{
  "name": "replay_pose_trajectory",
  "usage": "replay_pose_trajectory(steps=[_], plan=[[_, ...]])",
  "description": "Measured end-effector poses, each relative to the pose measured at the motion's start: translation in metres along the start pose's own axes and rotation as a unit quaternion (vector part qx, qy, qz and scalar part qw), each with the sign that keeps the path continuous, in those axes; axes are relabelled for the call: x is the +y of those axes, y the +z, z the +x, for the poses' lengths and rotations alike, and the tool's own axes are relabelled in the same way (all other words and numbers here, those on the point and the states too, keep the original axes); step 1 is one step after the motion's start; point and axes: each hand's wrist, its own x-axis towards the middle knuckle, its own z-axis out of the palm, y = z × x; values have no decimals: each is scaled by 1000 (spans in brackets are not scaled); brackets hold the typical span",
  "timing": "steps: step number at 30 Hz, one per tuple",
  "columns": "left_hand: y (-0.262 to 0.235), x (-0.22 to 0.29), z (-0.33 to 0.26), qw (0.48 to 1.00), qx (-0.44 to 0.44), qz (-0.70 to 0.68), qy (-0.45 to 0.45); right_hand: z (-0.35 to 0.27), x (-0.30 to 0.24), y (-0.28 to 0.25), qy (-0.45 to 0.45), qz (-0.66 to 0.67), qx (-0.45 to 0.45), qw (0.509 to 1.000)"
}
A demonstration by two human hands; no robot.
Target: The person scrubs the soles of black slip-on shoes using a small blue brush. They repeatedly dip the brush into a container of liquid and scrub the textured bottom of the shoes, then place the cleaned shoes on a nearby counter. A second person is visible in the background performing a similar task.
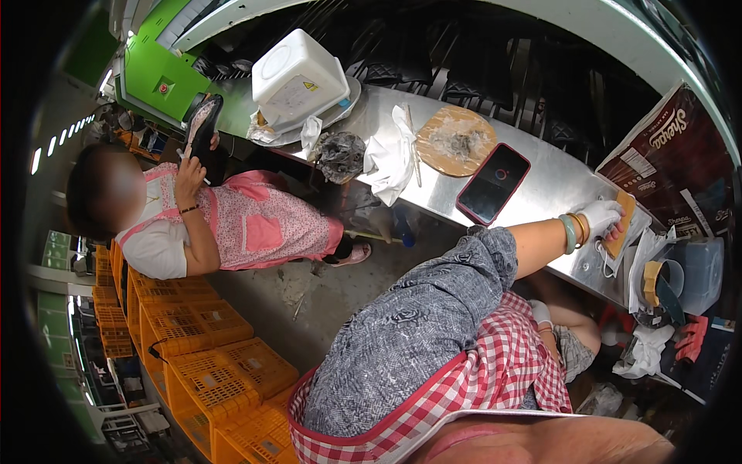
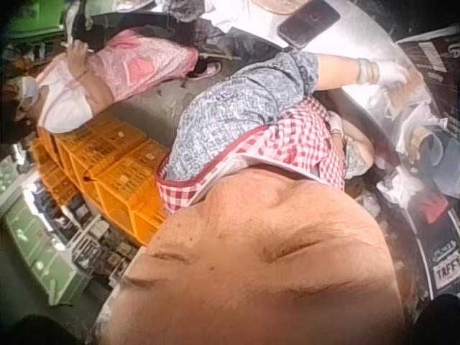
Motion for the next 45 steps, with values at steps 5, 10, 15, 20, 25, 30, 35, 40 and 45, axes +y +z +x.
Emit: replay_pose_trajectory(steps=[5,10,15,20,25,30,35,40,45], plan=[[-3,-1,1,1000,4,-1,1,-10,-20,-8,-2,-23,4,1000],[-3,-1,2,1000,4,0,-2,-12,-22,-10,5,-32,2,999],[-5,-4,4,1000,4,-3,5,-13,-26,-10,7,-35,4,999],[2,8,-7,999,2,42,-11,-10,-14,-6,-11,-23,17,1000],[1,12,-12,998,0,57,-15,-22,-37,-14,-23,-72,42,996],[-6,-5,5,1000,9,5,11,-25,-40,-17,-33,-77,48,995],[1,6,-6,999,-4,37,-3,-14,-22,-10,-6,-34,22,999],[-2,14,-14,999,1,50,-8,-15,-32,-12,-14,-50,31,998],[6,15,-15,999,-7,44,-17,-4,-1,-2,1,-6,21,1000]])
